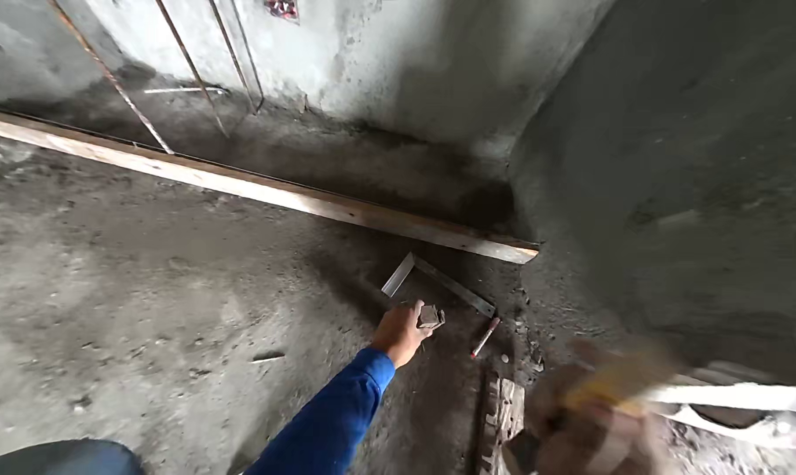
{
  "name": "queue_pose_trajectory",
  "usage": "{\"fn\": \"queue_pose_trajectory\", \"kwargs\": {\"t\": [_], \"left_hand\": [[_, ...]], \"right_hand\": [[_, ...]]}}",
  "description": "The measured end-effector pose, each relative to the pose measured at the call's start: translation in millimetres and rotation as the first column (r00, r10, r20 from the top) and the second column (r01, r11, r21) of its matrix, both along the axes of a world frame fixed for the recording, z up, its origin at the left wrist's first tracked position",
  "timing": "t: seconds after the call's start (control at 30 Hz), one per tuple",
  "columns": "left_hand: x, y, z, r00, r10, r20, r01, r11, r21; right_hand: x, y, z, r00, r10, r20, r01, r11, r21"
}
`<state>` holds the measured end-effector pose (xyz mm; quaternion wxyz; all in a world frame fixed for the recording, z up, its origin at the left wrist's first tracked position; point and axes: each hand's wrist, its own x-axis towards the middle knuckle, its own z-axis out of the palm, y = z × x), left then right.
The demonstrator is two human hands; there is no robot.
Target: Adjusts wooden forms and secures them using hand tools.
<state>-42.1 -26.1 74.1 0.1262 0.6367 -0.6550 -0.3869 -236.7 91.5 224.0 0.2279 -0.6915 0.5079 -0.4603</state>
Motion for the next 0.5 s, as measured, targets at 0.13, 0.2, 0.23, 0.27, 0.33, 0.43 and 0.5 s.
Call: {"fn": "queue_pose_trajectory", "kwargs": {"t": [0.13, 0.2, 0.23, 0.27, 0.33, 0.43, 0.5], "left_hand": [[7, 7, -2, 0.995, -0.098, -0.018, 0.098, 0.995, -0.024], [8, 1, 4, 0.996, -0.095, -0.003, 0.094, 0.995, -0.023], [8, 5, 3, 0.997, -0.082, 0.001, 0.082, 0.997, -0.008], [6, 7, 1, 0.997, -0.074, 0.0, 0.074, 0.997, 0.009], [4, 1, -1, 0.999, -0.048, -0.007, 0.048, 0.999, 0.004], [5, 1, -2, 0.999, -0.026, -0.018, 0.026, 1.0, -0.014], [6, 1, -2, 0.999, -0.023, -0.026, 0.022, 0.999, -0.027]], "right_hand": [[-6, -4, -92, 0.909, 0.004, -0.417, 0.24, 0.813, 0.53], [-6, -14, -80, 0.902, 0.007, -0.432, 0.25, 0.807, 0.535], [-4, -10, -67, 0.899, -0.007, -0.438, 0.245, 0.837, 0.489], [-1, -5, -50, 0.904, -0.04, -0.425, 0.227, 0.888, 0.4], [3, -5, -4, 0.946, -0.076, -0.314, 0.134, 0.977, 0.165], [9, -10, 51, 1.0, 0.003, 0.015, -0.001, 0.993, -0.122], [14, -12, 48, 0.992, 0.03, 0.122, -0.013, 0.991, -0.136]]}}
